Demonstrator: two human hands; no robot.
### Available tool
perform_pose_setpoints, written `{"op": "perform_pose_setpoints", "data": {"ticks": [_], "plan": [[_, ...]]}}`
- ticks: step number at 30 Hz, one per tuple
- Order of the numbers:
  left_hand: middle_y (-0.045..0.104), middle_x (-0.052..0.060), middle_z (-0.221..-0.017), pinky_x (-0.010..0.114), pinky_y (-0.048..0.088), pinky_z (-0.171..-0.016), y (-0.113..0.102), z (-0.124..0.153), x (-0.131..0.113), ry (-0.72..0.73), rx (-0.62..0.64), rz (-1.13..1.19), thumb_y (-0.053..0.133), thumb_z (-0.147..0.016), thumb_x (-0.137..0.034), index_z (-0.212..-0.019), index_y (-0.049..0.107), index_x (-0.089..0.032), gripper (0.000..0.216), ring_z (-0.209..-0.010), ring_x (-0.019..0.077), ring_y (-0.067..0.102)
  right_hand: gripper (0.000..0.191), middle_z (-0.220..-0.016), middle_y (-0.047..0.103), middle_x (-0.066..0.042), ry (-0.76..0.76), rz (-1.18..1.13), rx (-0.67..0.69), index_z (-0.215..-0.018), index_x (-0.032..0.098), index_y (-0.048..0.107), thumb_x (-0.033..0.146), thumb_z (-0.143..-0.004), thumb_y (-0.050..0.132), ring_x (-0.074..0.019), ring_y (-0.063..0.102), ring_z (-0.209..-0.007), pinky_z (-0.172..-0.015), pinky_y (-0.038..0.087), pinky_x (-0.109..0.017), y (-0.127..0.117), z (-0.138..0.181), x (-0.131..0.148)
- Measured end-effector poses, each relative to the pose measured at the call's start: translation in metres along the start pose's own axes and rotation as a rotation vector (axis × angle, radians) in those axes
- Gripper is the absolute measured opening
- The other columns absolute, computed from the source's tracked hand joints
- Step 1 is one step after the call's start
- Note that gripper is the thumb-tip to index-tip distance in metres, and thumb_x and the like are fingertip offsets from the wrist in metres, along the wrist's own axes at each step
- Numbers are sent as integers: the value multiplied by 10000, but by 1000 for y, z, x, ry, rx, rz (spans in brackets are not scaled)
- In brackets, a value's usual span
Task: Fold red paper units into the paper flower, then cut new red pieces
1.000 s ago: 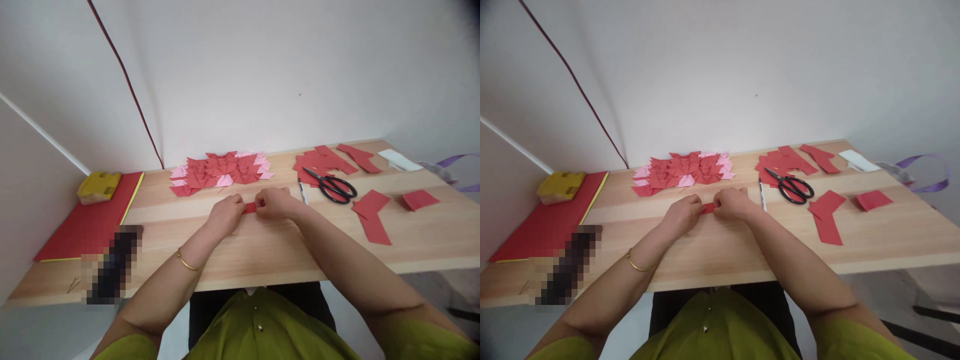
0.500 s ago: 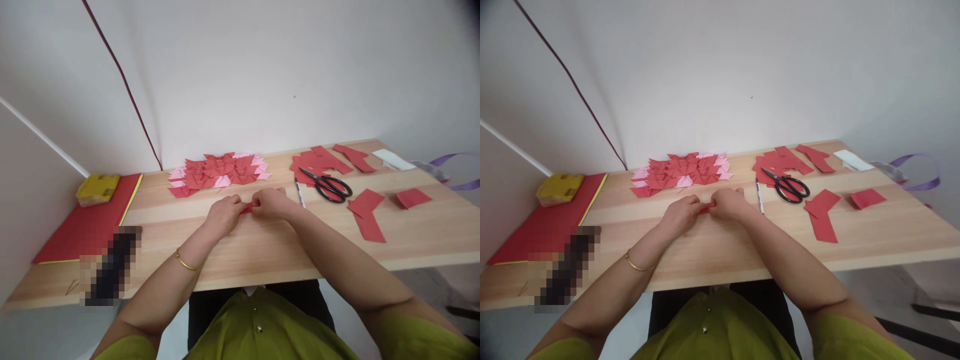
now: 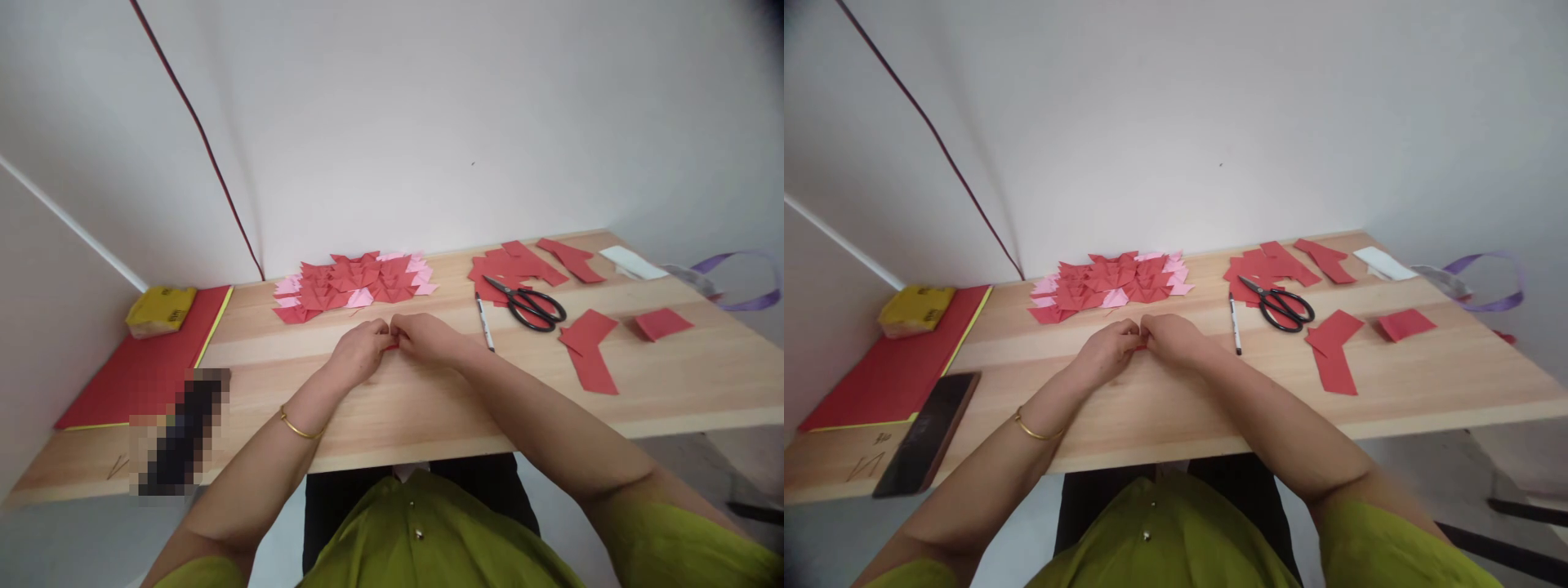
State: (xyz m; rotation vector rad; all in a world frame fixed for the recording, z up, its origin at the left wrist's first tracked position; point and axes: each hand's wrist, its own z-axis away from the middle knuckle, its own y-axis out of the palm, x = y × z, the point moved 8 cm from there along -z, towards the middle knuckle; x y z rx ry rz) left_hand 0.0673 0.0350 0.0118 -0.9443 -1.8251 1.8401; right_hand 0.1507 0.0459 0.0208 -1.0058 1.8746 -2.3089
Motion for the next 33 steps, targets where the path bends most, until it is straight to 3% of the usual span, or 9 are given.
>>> {"op": "perform_pose_setpoints", "data": {"ticks": [6, 13, 22, 33], "plan": [[595, 67, -1073, 321, 400, -800, -5, 20, -6, 126, -6, -135, 402, -909, -221, -1123, 621, -212, 307, -908, 195, 485, 181, -861, 681, -59, -30, -17, 33, -894, 183, 583, 149, -813, 425, -161, 585, -759, -628, 353, -220, -1, 2, -2], [560, 90, -1186, 344, 398, -770, -11, 42, -6, 103, -18, -297, 393, -932, -282, -1198, 571, -231, 324, -1002, 220, 463, 102, -864, 666, -67, 0, 15, -7, -853, 182, 549, 222, -806, 468, -162, 564, -720, -576, 323, -228, -1, 4, 0], [567, 104, -1185, 364, 409, -770, -13, 44, -9, 70, -12, -272, 387, -928, -252, -1243, 545, -219, 354, -1027, 235, 463, 211, -890, 672, -64, 122, 77, -74, -879, 198, 530, 393, -799, 536, -193, 589, -755, -579, 312, -257, 5, 1, -4], [554, 87, -1239, 370, 399, -818, -10, 46, -5, 70, -21, -248, 374, -935, -261, -1269, 528, -246, 368, -1067, 234, 455, 181, -867, 672, -29, 122, 12, -59, -864, 212, 538, 359, -762, 568, -168, 574, -728, -589, 307, -247, 7, 0, -10]]}}
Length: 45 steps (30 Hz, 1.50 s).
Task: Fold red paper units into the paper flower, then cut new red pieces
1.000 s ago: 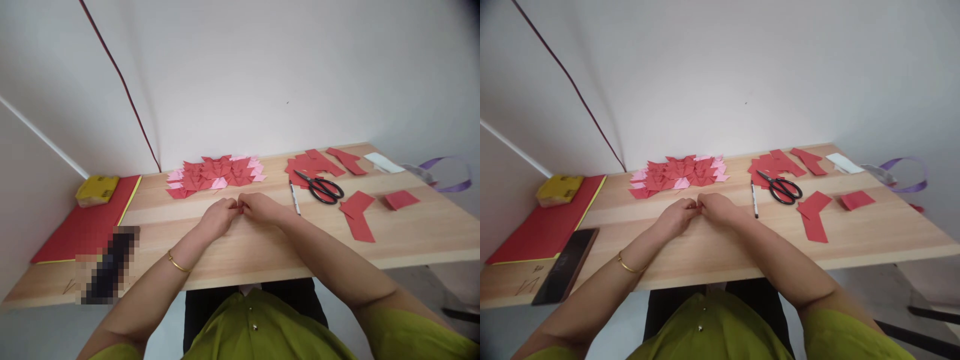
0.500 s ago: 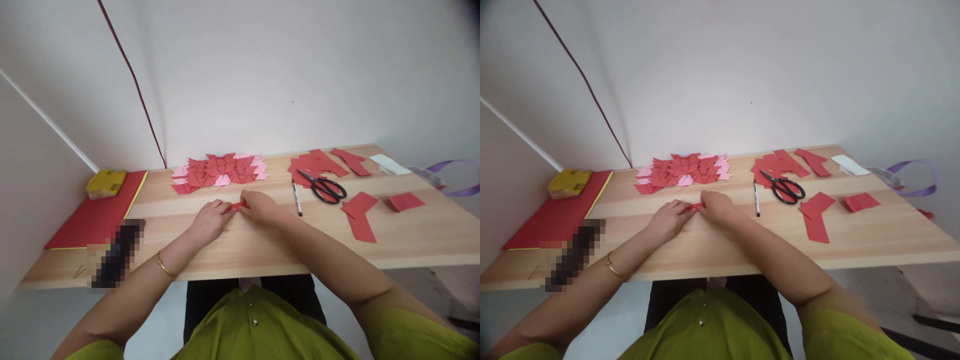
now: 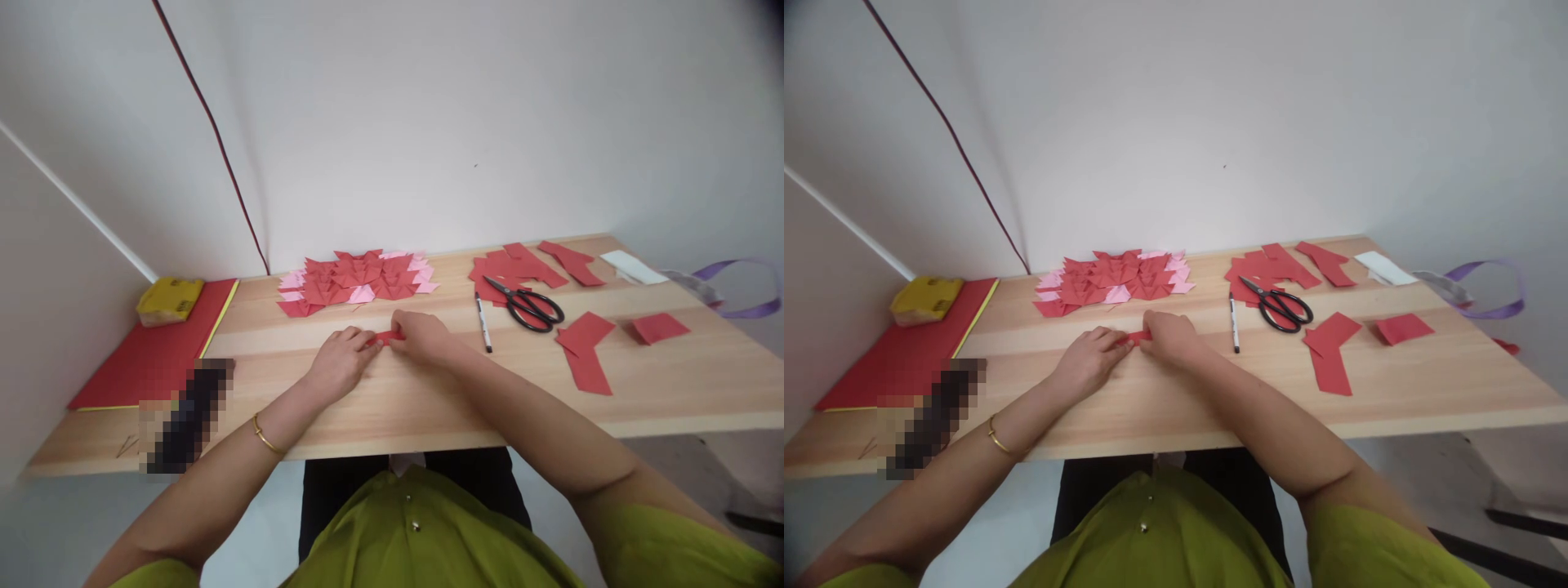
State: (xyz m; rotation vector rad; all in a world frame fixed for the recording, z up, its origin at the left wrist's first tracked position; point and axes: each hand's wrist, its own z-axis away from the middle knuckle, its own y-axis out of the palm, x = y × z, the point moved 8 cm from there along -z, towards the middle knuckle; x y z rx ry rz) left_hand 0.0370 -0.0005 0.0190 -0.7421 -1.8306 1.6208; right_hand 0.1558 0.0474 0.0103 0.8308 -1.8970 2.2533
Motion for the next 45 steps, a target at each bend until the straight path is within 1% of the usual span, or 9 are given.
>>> {"op": "perform_pose_setpoints", "data": {"ticks": [14, 27, 30, 33, 35, 37, 39, 41, 45], "plan": [[565, 94, -1246, 386, 419, -827, 0, 3, 3, -4, -36, 54, 390, -928, -245, -1269, 537, -258, 371, -1084, 239, 469, 138, -821, 650, -14, -52, -137, 88, -807, 194, 568, 165, -672, 557, -123, 541, -671, -542, 334, -200, -7, 1, -5], [570, 93, -1284, 392, 449, -906, -6, 10, 7, 9, -53, 160, 380, -922, -184, -1234, 567, -218, 365, -1120, 212, 478, 138, -776, 627, -7, -50, -168, 115, -765, 184, 570, 135, -642, 531, -119, 533, -650, -557, 353, -200, -11, -1, -20], [600, 91, -1232, 397, 445, -925, -12, 6, 10, -1, -55, 239, 406, -898, -160, -1144, 629, -220, 337, -1096, 207, 505, 192, -794, 624, -10, -23, -221, 79, -863, 186, 582, 170, -678, 529, -121, 540, -657, -568, 371, -200, -15, -3, -27], [614, 82, -1161, 364, 449, -921, -14, -3, 19, -76, -40, 374, 465, -869, -200, -968, 687, -206, 243, -1037, 189, 550, 346, -868, 618, -26, -40, -203, 45, -1015, 195, 588, 239, -672, 596, -133, 553, -691, -595, 390, -211, -18, -5, -27], [608, 75, -1110, 326, 466, -874, -13, -12, 28, -205, -44, 426, 529, -838, -258, -934, 676, -192, 187, -972, 175, 572, 388, -907, 617, -35, -54, -148, 42, -1034, 208, 612, 277, -652, 637, -145, 563, -719, -615, 395, -221, -18, -6, -24], [607, 74, -1042, 322, 465, -841, -10, -22, 32, -288, -22, 404, 634, -762, -336, -968, 653, -181, 259, -949, 191, 565, 332, -879, 629, -27, -62, -128, 67, -1001, 218, 635, 283, -676, 620, -146, 569, -716, -612, 393, -224, -17, -6, -22], [604, 68, -976, 327, 454, -818, -7, -33, 28, -289, 36, 347, 702, -688, -378, -928, 648, -182, 315, -944, 213, 551, 240, -809, 642, -12, -61, -150, 95, -945, 210, 643, 266, -726, 565, -138, 570, -687, -597, 388, -223, -15, -4, -20], [599, 58, -917, 324, 441, -782, -4, -43, 23, -268, 113, 293, 722, -657, -389, -850, 643, -193, 287, -923, 222, 544, 196, -775, 653, -7, -69, -196, 128, -909, 200, 639, 271, -763, 529, -134, 576, -676, -587, 388, -221, -15, -2, -18], [595, 53, -875, 304, 417, -723, -5, -52, 22, -264, 198, 249, 741, -610, -422, -723, 623, -189, 285, -882, 221, 540, 281, -850, 672, -26, -100, -205, 197, -932, 193, 641, 376, -720, 622, -154, 591, -729, -599, 396, -229, -14, 2, -12]]}}
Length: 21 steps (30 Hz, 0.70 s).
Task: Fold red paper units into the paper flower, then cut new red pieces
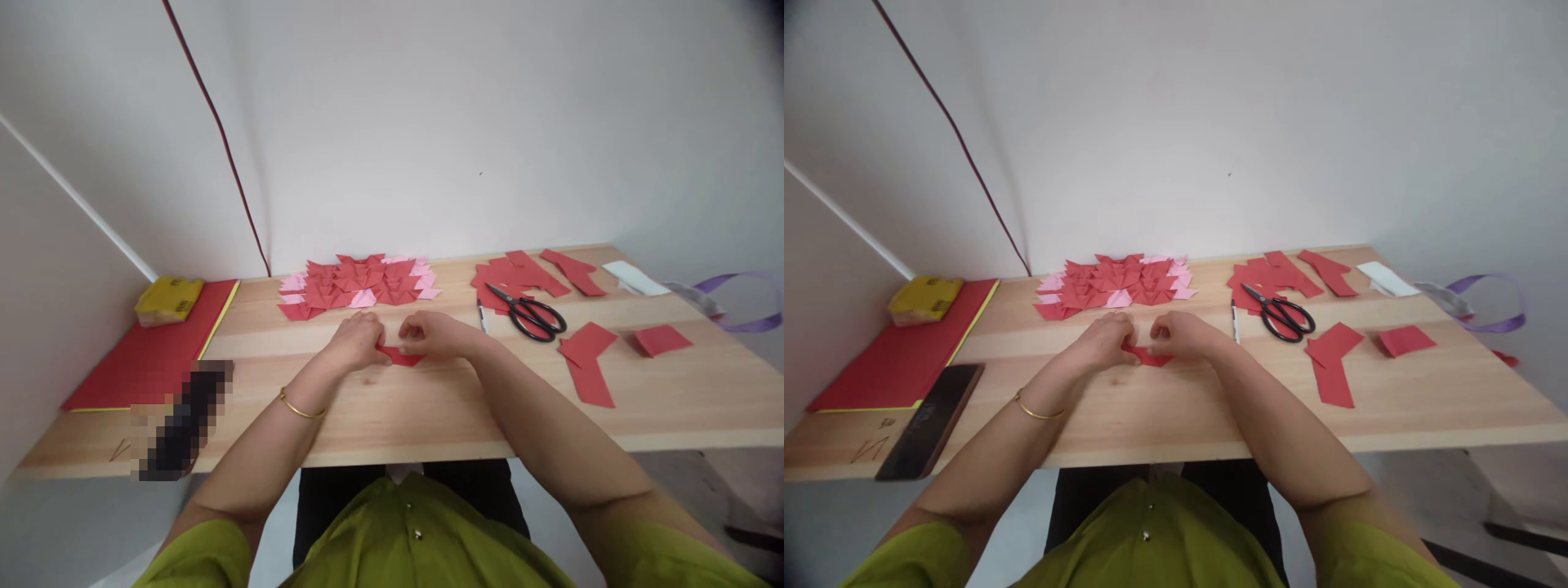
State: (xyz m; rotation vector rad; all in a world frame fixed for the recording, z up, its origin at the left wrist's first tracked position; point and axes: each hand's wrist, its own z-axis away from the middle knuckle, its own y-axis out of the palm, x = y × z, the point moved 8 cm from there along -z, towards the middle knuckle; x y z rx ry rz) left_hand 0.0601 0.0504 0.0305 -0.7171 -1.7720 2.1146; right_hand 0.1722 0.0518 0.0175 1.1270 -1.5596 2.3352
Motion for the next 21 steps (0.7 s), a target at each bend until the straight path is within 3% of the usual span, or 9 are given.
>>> {"op": "perform_pose_setpoints", "data": {"ticks": [3, 10, 13, 16, 18, 21], "plan": [[607, 39, -835, 283, 395, -675, -1, -1, 0, -7, 24, 12, 730, -614, -418, -680, 608, -189, 268, -828, 201, 546, 320, -918, 662, -47, -24, 104, -14, -935, 199, 650, 369, -665, 676, -180, 583, -798, -644, 394, -244, 2, 2, 8], [624, 0, -749, 270, 348, -605, 5, 2, 8, -43, 20, 88, 718, -616, -428, -795, 618, -207, 301, -712, 173, 557, 163, -921, 631, -52, -7, 213, -30, -802, 218, 625, 302, -664, 651, -225, 535, -895, -702, 351, -284, 8, 2, 19], [603, 15, -741, 275, 344, -625, 6, 3, 6, 6, -9, 133, 733, -594, -428, -678, 611, -192, 279, -754, 184, 547, 119, -799, 631, -30, -12, 134, -37, -742, 198, 580, 275, -670, 633, -188, 536, -786, -655, 336, -270, 8, 3, 19], [553, -10, -646, 260, 332, -585, 5, 5, 13, -40, -65, 386, 732, -600, -370, -617, 571, -176, 252, -661, 147, 509, 138, -719, 603, 0, -24, -90, -68, -741, 192, 543, 289, -681, 620, -139, 509, -656, -579, 333, -244, 3, 2, 15], [537, -28, -606, 246, 344, -569, -2, 6, 24, -123, -178, 681, 731, -608, -334, -627, 565, -168, 235, -605, 119, 490, 149, -727, 594, 4, -47, -291, -94, -759, 189, 545, 289, -681, 624, -128, 508, -643, -565, 348, -237, -2, 1, 13], [587, -26, -693, 241, 409, -629, -19, 15, 49, -246, -545, 1211, 765, -583, -328, -773, 605, -168, 296, -634, 100, 526, 210, -762, 600, 0, -44, -619, -183, -812, 188, 554, 316, -681, 656, -125, 526, -663, -592, 377, -246, -11, -2, 6]]}}
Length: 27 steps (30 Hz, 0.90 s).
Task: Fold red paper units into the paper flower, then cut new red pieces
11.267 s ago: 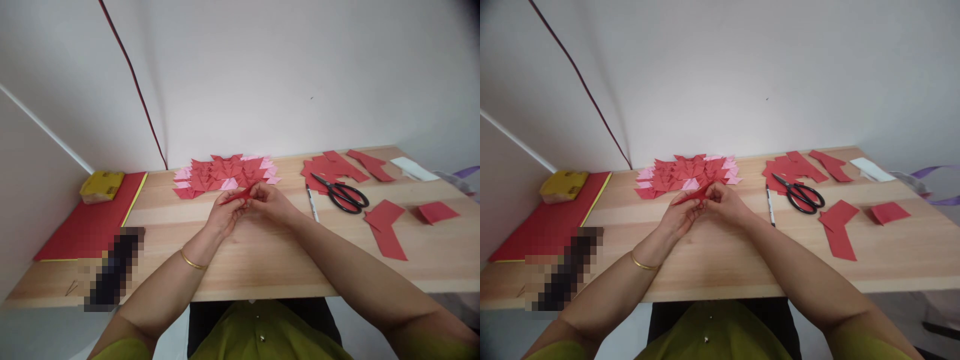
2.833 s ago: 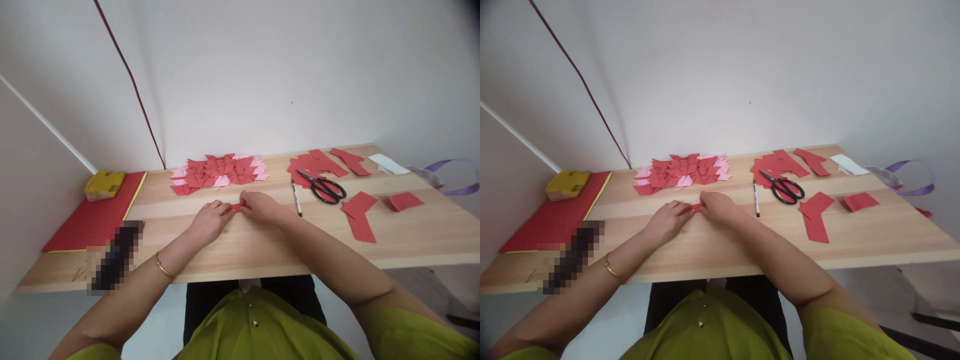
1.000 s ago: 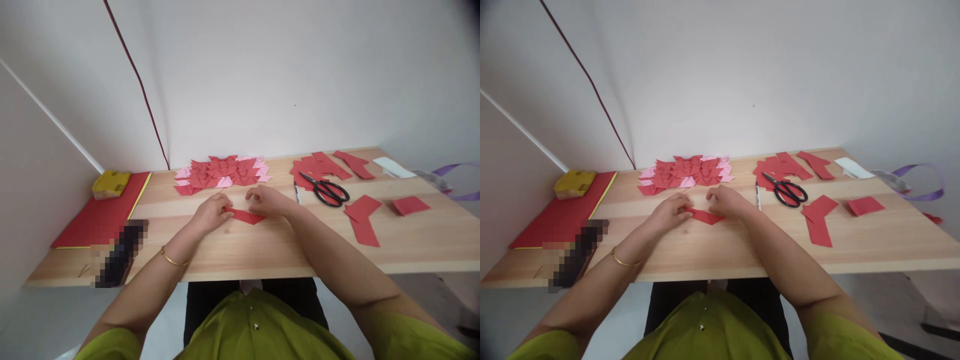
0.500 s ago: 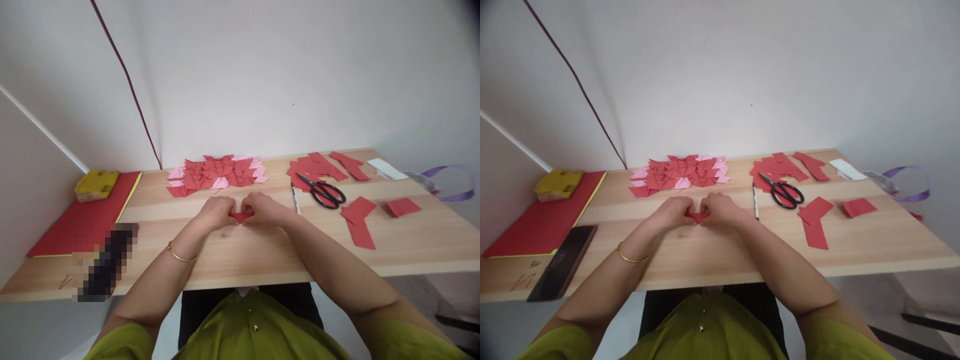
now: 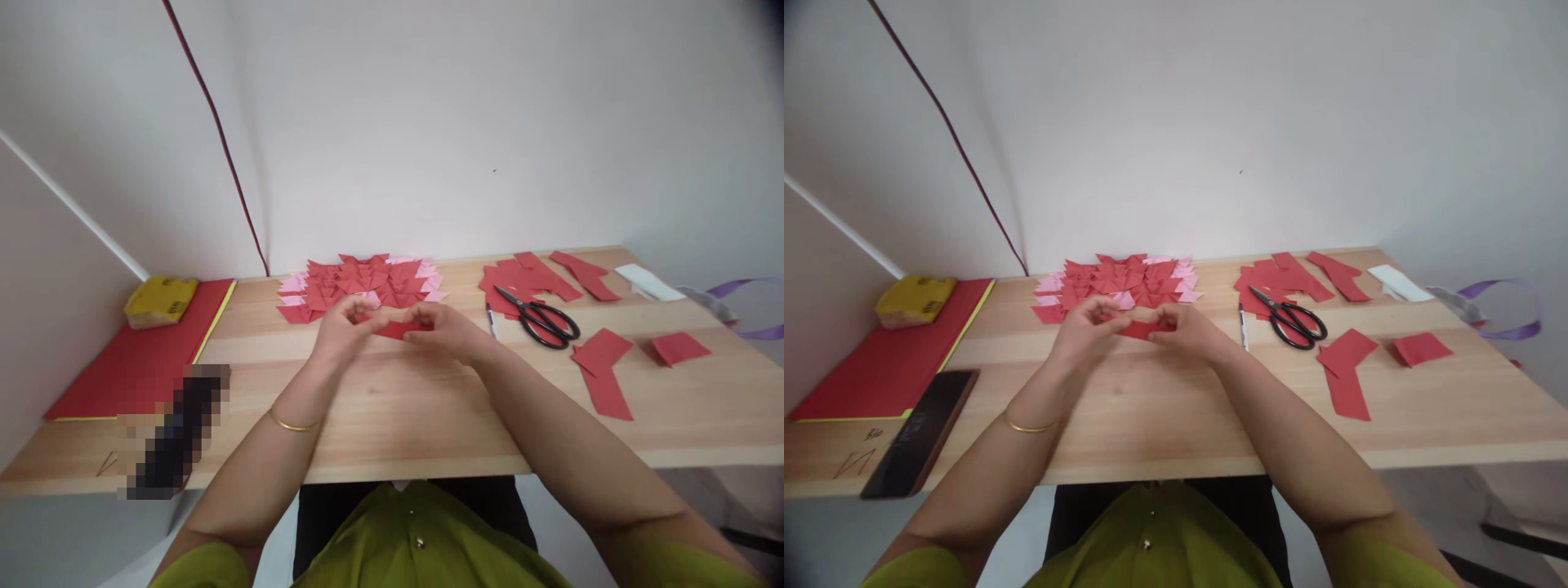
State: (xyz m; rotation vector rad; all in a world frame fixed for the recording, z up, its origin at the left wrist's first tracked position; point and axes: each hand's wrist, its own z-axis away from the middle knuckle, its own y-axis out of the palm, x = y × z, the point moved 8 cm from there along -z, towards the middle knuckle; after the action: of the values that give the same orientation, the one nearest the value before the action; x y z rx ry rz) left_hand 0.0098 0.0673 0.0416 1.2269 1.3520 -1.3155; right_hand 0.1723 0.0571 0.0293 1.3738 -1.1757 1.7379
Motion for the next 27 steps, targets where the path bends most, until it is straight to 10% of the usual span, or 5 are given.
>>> {"op": "perform_pose_setpoints", "data": {"ticks": [4, 27], "plan": [[606, -12, -701, 259, 455, -631, 13, 3, 9, -158, 40, 460, 800, -553, -313, -827, 630, -155, 360, -584, 83, 539, 283, -732, 578, 22, -17, -248, -76, -809, 188, 533, 356, -667, 710, -105, 510, -643, -595, 365, -241, -5, -3, 0], [649, 15, -635, 222, 453, -532, 35, 16, 16, -190, 29, 568, 800, -574, -235, -705, 675, -118, 215, -510, 78, 549, 126, -780, 587, -9, -365, 115, -271, -793, 190, 590, 314, -801, 608, -136, 531, -742, -708, 424, -292, -15, 10, 39]]}}
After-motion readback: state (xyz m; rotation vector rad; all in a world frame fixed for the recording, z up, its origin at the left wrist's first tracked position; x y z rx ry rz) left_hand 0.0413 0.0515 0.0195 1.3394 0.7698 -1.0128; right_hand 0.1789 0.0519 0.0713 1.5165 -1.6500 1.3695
